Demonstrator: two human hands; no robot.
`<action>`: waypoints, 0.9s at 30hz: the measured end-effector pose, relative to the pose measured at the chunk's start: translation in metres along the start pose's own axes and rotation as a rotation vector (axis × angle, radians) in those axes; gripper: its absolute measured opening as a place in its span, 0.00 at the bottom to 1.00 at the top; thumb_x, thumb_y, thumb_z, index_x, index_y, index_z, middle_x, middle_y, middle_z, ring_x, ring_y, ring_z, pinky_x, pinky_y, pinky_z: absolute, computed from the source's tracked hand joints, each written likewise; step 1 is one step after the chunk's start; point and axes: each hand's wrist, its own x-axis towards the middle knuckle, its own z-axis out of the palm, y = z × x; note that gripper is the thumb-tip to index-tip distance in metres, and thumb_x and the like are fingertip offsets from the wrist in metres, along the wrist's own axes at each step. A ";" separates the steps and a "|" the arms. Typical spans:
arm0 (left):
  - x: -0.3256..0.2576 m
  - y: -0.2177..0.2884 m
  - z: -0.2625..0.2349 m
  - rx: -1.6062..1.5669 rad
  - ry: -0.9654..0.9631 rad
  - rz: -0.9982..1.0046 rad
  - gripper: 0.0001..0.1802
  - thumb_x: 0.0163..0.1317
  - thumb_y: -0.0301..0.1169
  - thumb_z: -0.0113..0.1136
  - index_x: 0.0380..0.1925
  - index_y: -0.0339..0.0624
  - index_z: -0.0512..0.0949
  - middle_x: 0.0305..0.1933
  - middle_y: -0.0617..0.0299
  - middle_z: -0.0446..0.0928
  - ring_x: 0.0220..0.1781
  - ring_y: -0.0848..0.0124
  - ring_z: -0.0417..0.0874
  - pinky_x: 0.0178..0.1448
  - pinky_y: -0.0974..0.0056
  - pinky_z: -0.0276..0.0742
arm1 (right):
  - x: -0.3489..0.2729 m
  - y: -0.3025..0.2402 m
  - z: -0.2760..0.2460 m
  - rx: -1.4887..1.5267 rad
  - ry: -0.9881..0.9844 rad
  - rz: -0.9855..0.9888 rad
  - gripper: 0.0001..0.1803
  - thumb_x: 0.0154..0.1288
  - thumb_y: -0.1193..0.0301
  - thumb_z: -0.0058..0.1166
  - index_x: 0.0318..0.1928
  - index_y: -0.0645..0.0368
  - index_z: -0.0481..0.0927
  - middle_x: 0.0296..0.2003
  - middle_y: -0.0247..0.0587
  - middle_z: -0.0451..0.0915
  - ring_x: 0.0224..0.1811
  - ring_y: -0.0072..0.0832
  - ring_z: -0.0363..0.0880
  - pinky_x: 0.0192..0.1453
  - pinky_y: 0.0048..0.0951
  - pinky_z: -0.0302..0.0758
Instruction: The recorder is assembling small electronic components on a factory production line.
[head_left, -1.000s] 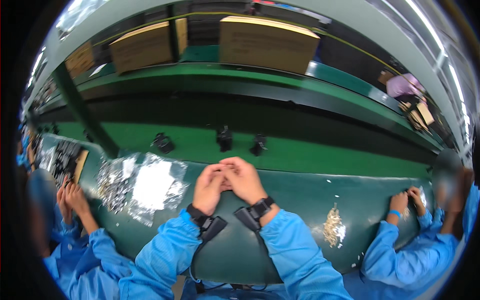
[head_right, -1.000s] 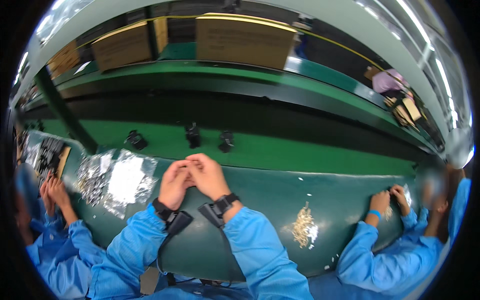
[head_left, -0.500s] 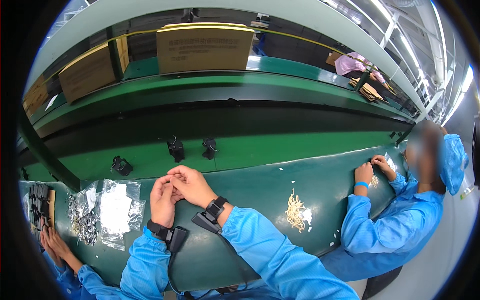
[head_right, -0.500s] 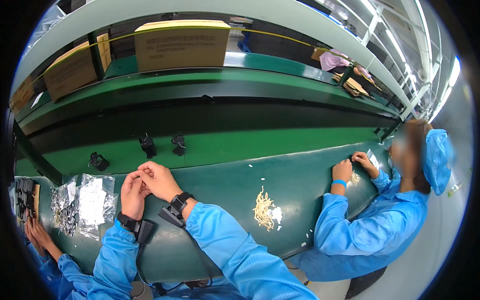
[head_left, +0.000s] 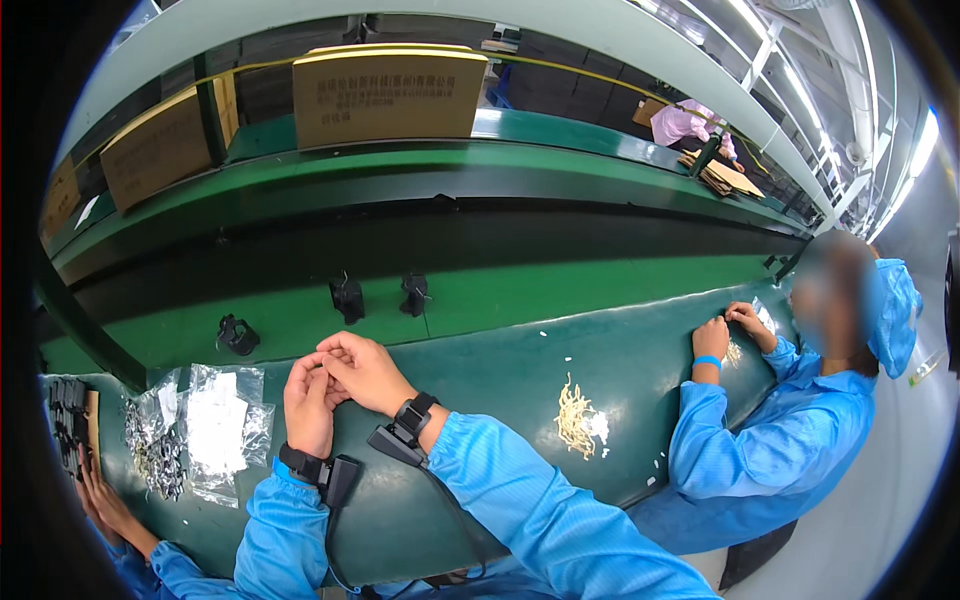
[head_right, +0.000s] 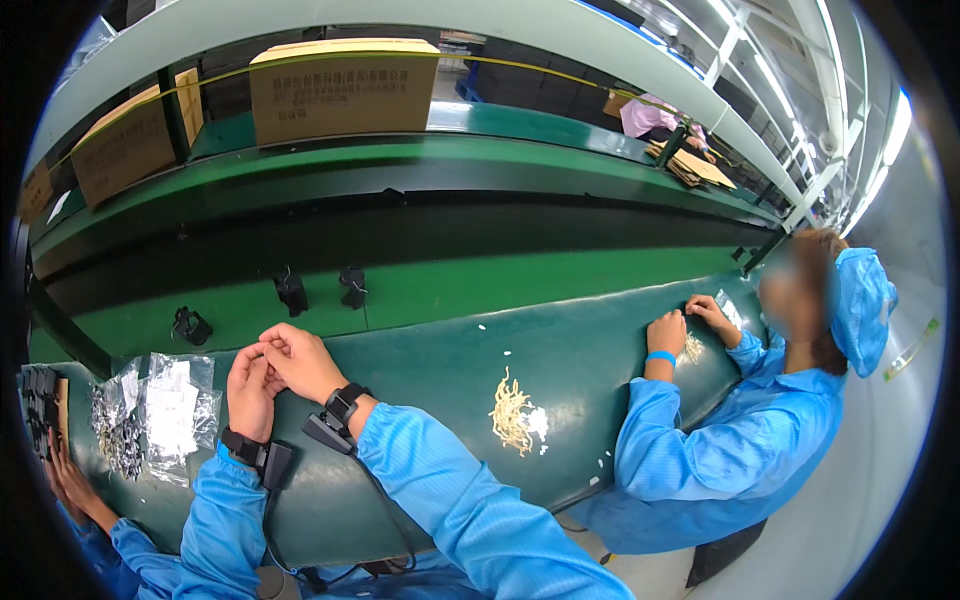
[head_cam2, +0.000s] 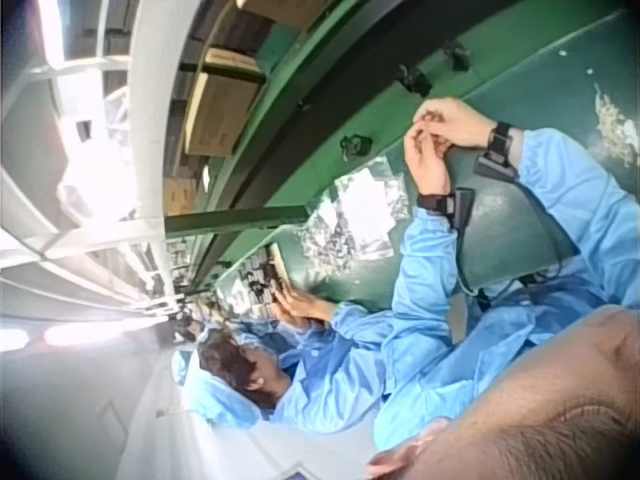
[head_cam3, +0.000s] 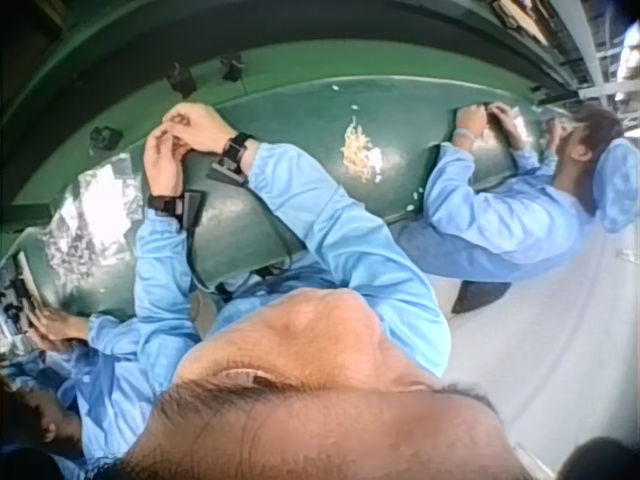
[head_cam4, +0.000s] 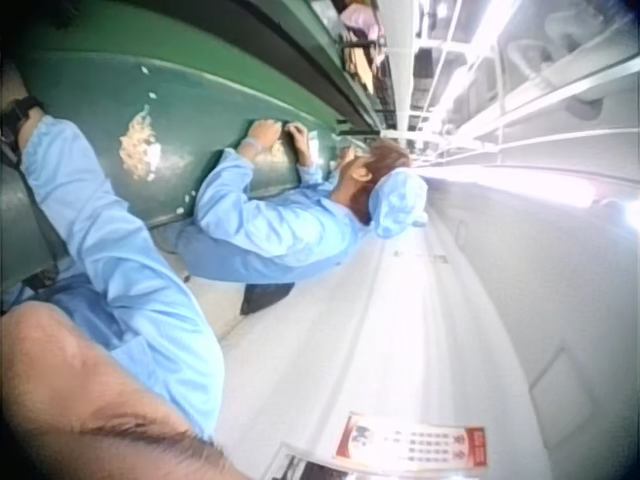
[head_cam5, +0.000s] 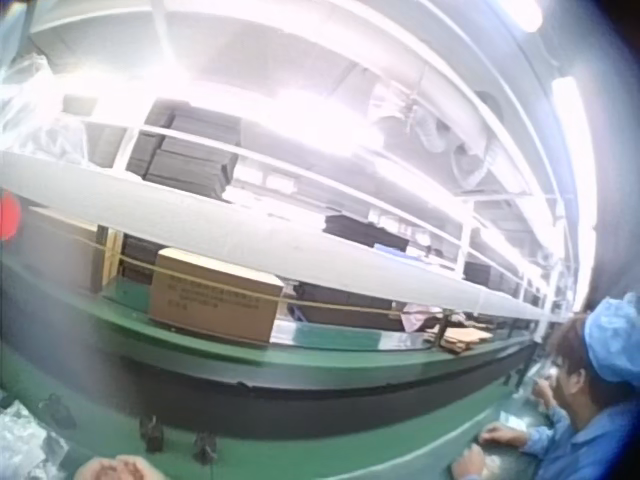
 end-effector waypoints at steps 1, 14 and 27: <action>0.000 0.002 0.001 0.001 0.009 -0.001 0.13 0.77 0.29 0.44 0.56 0.37 0.70 0.50 0.56 0.81 0.45 0.72 0.83 0.50 0.66 0.81 | 0.000 0.001 0.000 -0.002 0.004 0.002 0.12 0.71 0.71 0.56 0.50 0.66 0.79 0.42 0.42 0.86 0.43 0.26 0.85 0.48 0.28 0.82; 0.000 0.003 0.002 -0.002 0.022 -0.004 0.12 0.77 0.28 0.45 0.55 0.36 0.70 0.47 0.56 0.80 0.43 0.72 0.83 0.49 0.65 0.82 | 0.001 0.007 0.001 0.071 -0.012 0.040 0.12 0.71 0.73 0.56 0.51 0.67 0.78 0.42 0.42 0.85 0.44 0.24 0.85 0.49 0.27 0.82; 0.000 0.002 -0.003 0.004 0.031 -0.009 0.12 0.76 0.27 0.44 0.55 0.37 0.70 0.47 0.58 0.79 0.42 0.74 0.82 0.48 0.67 0.81 | 0.000 0.002 0.002 0.052 -0.010 0.020 0.13 0.69 0.74 0.56 0.51 0.67 0.78 0.42 0.42 0.86 0.43 0.25 0.85 0.49 0.28 0.82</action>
